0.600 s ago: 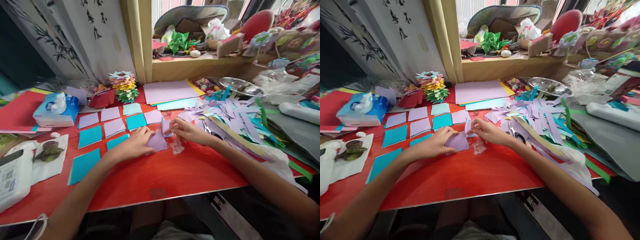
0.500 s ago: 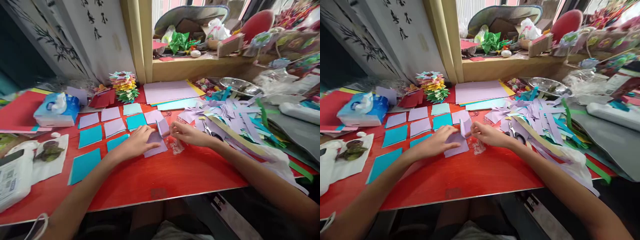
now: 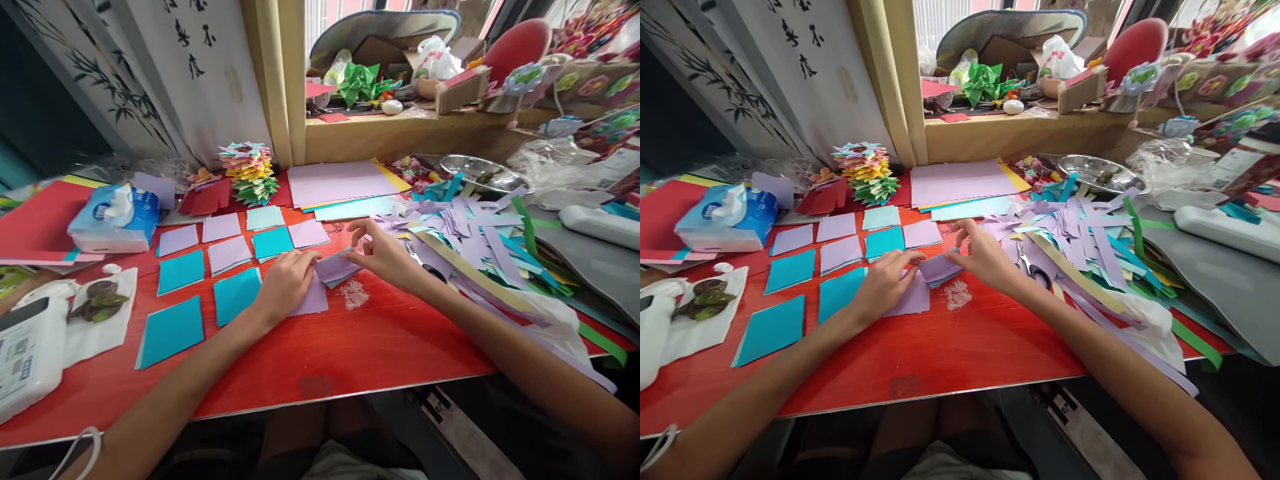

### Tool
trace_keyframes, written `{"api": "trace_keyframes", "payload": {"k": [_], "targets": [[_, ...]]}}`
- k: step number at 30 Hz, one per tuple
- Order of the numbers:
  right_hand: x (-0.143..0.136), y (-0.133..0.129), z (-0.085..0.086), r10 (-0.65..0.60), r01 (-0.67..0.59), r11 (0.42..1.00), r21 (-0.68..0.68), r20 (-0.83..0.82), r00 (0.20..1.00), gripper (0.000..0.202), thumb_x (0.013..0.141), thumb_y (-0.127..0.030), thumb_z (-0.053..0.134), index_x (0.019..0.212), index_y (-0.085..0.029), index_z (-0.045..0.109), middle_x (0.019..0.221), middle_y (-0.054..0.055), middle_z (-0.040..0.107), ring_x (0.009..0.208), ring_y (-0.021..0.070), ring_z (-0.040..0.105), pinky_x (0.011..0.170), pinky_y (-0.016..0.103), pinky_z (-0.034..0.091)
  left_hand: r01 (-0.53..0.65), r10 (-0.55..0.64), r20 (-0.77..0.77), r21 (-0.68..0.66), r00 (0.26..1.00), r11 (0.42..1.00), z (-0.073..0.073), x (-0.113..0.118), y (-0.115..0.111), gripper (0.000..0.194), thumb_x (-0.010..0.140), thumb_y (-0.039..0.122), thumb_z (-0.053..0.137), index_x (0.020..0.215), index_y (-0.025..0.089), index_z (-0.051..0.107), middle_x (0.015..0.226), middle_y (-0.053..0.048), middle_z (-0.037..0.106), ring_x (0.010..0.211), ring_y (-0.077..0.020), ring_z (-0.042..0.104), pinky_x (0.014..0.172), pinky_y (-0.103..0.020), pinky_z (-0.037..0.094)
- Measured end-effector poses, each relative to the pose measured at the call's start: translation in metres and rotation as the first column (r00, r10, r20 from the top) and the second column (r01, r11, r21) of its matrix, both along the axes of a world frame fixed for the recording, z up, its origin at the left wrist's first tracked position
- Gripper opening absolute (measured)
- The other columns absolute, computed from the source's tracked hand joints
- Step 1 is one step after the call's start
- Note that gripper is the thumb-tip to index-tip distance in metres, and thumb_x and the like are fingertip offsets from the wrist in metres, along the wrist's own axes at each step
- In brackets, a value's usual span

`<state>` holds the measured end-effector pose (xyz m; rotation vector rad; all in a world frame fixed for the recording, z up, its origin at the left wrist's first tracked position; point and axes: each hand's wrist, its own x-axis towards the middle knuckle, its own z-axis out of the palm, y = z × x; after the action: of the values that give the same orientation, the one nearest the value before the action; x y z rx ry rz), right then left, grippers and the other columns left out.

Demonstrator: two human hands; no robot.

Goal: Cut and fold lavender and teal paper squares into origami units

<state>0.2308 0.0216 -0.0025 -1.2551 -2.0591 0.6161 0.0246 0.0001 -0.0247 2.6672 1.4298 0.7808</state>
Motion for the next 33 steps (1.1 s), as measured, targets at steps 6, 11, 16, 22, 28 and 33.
{"api": "trace_keyframes", "payload": {"k": [6, 11, 16, 22, 28, 33], "targets": [[0.006, 0.011, -0.01, 0.15, -0.162, 0.986, 0.03, 0.247, 0.957, 0.017, 0.079, -0.028, 0.057, 0.093, -0.018, 0.061, 0.094, 0.006, 0.051, 0.074, 0.0143, 0.051, 0.066, 0.028, 0.041, 0.037, -0.037, 0.021, 0.005, 0.999, 0.999, 0.002, 0.002, -0.002, 0.021, 0.089, 0.018, 0.038, 0.104, 0.018, 0.053, 0.093, -0.004, 0.063, 0.088, -0.0172, 0.056, 0.082, -0.033, 0.041], [0.01, 0.018, -0.01, -0.005, -0.051, 0.982, 0.182, 0.291, 0.957, 0.012, 0.083, -0.022, 0.051, 0.084, -0.017, 0.062, 0.091, 0.007, 0.057, 0.073, 0.0164, 0.054, 0.065, 0.029, 0.04, 0.026, -0.005, 0.089, -0.241, 0.996, 0.97, 0.018, -0.012, 0.003, 0.026, 0.086, 0.026, 0.043, 0.111, 0.022, 0.049, 0.113, -0.004, 0.055, 0.11, -0.019, 0.046, 0.095, -0.035, 0.036], [0.019, 0.033, -0.023, -0.08, 0.021, 0.967, 0.252, 0.226, 0.971, 0.012, 0.082, -0.02, 0.05, 0.087, -0.018, 0.061, 0.094, 0.008, 0.057, 0.08, 0.0188, 0.056, 0.069, 0.031, 0.042, -0.001, -0.054, -0.101, -0.482, 0.993, 0.876, 0.027, -0.034, 0.011, 0.043, 0.076, 0.047, 0.054, 0.111, 0.022, 0.05, 0.118, -0.006, 0.045, 0.113, -0.0244, 0.038, 0.093, -0.038, 0.035], [0.019, 0.034, -0.028, -0.09, 0.031, 0.979, 0.201, 0.294, 0.951, 0.024, 0.08, -0.027, 0.054, 0.103, -0.02, 0.055, 0.105, 0.008, 0.052, 0.074, 0.0179, 0.055, 0.068, 0.033, 0.044, 0.031, -0.117, -0.125, -0.546, 0.985, 0.837, 0.028, -0.032, 0.006, 0.032, 0.077, 0.046, 0.052, 0.094, 0.02, 0.048, 0.102, -0.004, 0.046, 0.098, -0.021, 0.04, 0.084, -0.033, 0.037], [0.02, 0.021, 0.002, -0.205, 0.153, 0.953, 0.263, 0.183, 0.962, 0.04, 0.076, -0.044, 0.058, 0.107, -0.019, 0.055, 0.097, 0.008, 0.052, 0.064, 0.0136, 0.049, 0.063, 0.031, 0.041, 0.043, -0.111, -0.092, -0.549, 0.99, 0.835, 0.027, -0.034, 0.006, 0.024, 0.078, 0.038, 0.051, 0.093, 0.02, 0.048, 0.1, -0.004, 0.051, 0.093, -0.0204, 0.046, 0.076, -0.032, 0.039], [0.0, -0.002, 0.01, -0.075, 0.079, 0.989, 0.125, -0.042, 0.996, 0.029, 0.086, -0.043, 0.044, 0.086, -0.017, 0.058, 0.074, 0.003, 0.058, 0.057, 0.0106, 0.046, 0.055, 0.026, 0.037, 0.071, -0.034, 0.076, -0.574, 0.997, 0.816, 0.034, -0.034, 0.006, 0.017, 0.081, 0.03, 0.047, 0.097, 0.023, 0.05, 0.086, -0.002, 0.058, 0.076, -0.0167, 0.054, 0.063, -0.028, 0.042]]}}
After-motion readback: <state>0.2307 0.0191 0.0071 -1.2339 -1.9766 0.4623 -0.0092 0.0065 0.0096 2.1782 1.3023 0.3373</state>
